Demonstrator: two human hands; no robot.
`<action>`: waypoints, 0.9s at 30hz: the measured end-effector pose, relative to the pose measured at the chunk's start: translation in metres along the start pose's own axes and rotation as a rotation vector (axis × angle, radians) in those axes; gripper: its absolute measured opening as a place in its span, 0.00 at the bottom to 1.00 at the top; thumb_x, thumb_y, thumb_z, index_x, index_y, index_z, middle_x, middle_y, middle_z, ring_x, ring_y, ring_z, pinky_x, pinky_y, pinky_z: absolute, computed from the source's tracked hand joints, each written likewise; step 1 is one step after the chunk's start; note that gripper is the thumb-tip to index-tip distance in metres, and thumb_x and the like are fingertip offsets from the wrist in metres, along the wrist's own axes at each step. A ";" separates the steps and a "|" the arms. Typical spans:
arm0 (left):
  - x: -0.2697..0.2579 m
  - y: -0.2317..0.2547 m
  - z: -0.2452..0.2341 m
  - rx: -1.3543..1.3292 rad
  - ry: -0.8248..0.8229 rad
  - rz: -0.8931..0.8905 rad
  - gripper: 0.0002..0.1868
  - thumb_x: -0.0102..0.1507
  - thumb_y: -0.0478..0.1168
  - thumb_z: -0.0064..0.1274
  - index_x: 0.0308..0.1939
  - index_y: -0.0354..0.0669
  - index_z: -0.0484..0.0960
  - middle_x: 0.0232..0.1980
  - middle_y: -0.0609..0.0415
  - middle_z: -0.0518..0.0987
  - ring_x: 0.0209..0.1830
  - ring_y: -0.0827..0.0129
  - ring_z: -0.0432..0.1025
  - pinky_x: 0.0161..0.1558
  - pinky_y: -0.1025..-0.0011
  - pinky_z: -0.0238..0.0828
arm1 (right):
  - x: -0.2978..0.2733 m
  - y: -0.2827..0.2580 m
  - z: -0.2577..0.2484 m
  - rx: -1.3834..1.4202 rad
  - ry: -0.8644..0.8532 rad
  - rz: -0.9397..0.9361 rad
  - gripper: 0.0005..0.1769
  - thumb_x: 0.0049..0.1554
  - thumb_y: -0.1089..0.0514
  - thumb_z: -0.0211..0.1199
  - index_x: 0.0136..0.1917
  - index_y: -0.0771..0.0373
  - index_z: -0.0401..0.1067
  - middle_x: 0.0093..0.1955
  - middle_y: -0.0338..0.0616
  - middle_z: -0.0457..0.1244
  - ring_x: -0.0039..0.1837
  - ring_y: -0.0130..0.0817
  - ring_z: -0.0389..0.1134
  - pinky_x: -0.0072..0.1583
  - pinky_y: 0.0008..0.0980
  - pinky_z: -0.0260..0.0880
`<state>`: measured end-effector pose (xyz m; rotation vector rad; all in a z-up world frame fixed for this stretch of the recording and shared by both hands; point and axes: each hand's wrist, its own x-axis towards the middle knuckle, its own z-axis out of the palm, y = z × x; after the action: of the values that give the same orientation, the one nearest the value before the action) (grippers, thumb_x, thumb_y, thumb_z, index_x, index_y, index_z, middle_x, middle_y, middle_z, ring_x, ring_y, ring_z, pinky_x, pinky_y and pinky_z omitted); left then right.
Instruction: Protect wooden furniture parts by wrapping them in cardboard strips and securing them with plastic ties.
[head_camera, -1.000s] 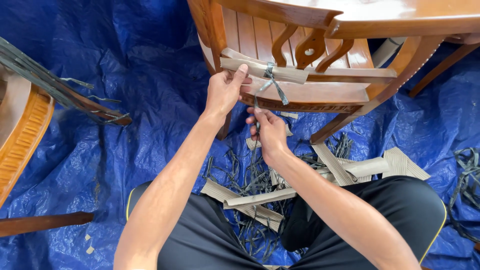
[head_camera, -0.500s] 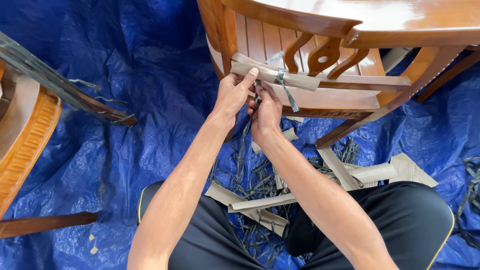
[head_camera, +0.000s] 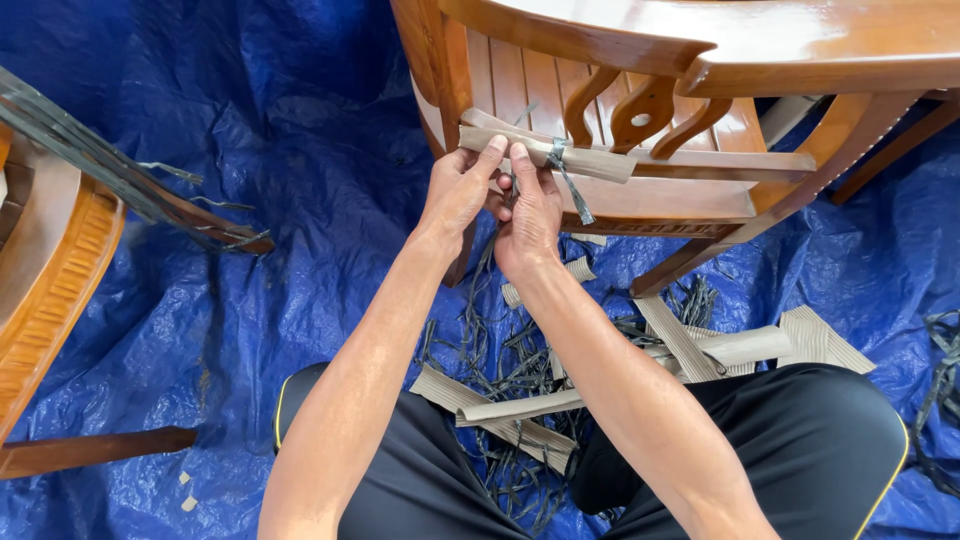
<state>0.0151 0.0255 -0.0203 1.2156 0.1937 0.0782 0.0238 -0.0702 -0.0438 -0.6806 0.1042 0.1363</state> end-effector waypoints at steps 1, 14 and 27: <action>0.001 0.002 -0.001 0.058 0.019 0.009 0.18 0.67 0.49 0.55 0.40 0.34 0.80 0.30 0.57 0.76 0.23 0.76 0.70 0.20 0.76 0.69 | 0.000 -0.001 0.003 0.021 0.013 0.009 0.14 0.59 0.55 0.67 0.55 0.59 0.69 0.42 0.31 0.62 0.40 0.18 0.61 0.31 0.18 0.54; -0.023 0.031 0.029 0.923 0.277 0.691 0.16 0.66 0.46 0.55 0.51 0.40 0.82 0.32 0.49 0.83 0.35 0.51 0.80 0.36 0.56 0.74 | 0.013 0.004 -0.016 0.026 -0.063 0.065 0.11 0.62 0.52 0.60 0.57 0.57 0.71 0.35 0.29 0.62 0.30 0.15 0.54 0.31 0.19 0.52; 0.018 0.045 0.034 1.146 0.247 0.351 0.12 0.60 0.50 0.61 0.35 0.47 0.90 0.27 0.49 0.84 0.30 0.55 0.81 0.36 0.60 0.77 | 0.007 -0.005 -0.013 -0.042 -0.127 0.038 0.11 0.64 0.54 0.64 0.49 0.62 0.67 0.35 0.35 0.60 0.34 0.19 0.57 0.31 0.21 0.49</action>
<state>0.0414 0.0123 0.0311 2.3787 0.2464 0.4721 0.0309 -0.0809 -0.0518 -0.7108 -0.0074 0.2185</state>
